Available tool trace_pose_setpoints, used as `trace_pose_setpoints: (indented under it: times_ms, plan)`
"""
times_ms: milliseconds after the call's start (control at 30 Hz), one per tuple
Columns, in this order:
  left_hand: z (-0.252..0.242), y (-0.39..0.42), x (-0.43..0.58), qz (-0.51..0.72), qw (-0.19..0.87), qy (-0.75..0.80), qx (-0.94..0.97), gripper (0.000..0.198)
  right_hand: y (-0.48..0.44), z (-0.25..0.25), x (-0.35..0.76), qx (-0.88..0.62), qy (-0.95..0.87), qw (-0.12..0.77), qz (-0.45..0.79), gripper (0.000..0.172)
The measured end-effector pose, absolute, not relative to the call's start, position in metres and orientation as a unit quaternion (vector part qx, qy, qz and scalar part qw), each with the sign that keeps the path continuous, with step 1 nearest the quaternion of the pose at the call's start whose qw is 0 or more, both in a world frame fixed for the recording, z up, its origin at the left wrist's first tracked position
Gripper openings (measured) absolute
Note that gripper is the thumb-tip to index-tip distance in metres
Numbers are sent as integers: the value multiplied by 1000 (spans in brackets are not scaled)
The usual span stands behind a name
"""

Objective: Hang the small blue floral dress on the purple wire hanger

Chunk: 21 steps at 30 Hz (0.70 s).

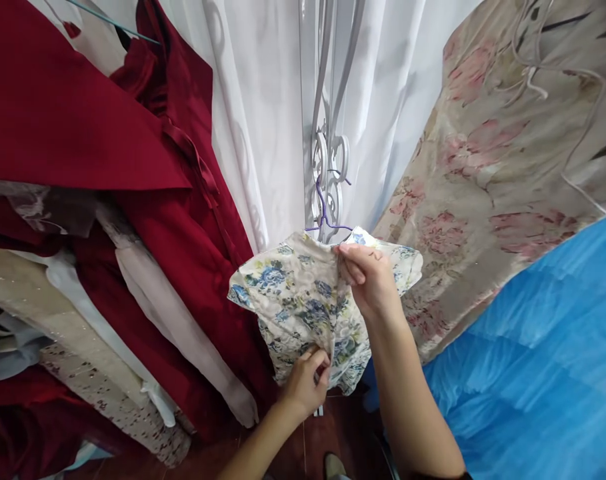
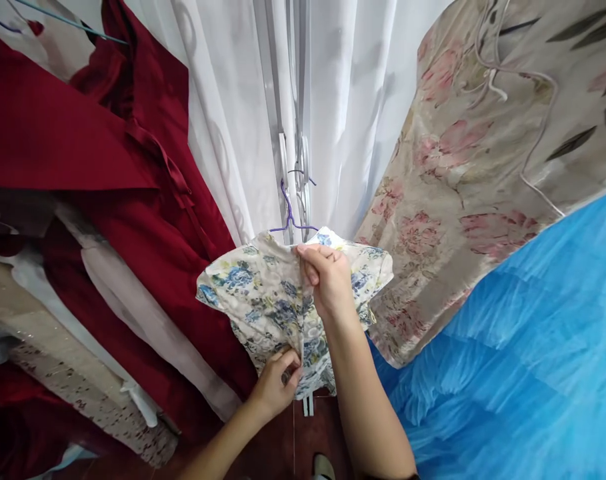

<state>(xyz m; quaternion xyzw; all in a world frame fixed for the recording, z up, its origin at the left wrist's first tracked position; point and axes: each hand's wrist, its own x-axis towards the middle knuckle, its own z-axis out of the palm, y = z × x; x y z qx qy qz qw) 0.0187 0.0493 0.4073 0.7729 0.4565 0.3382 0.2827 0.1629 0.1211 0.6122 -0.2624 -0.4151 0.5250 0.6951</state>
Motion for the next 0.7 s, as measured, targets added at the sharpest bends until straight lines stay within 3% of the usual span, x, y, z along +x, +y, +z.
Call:
trace_pose_setpoints:
  times_ms: [167,267,333,400,700]
  plan:
    - [460,69,5,399,267,403,779,10,110,596,161,-293,-459,663,514,17]
    - [531,94,6,534,175,356,747,26,104,594,166,-302,-487,658,488,18]
    - [575,112,11,553,113,336,754,34,104,596,170,-304,-510,653,470,19]
    - [606,125,17,530,75,318,782,22,106,596,173,-308,-521,658,449,20]
    - [610,121,29,577,-41,344,739,10,120,573,169,-343,-569,629,405,22]
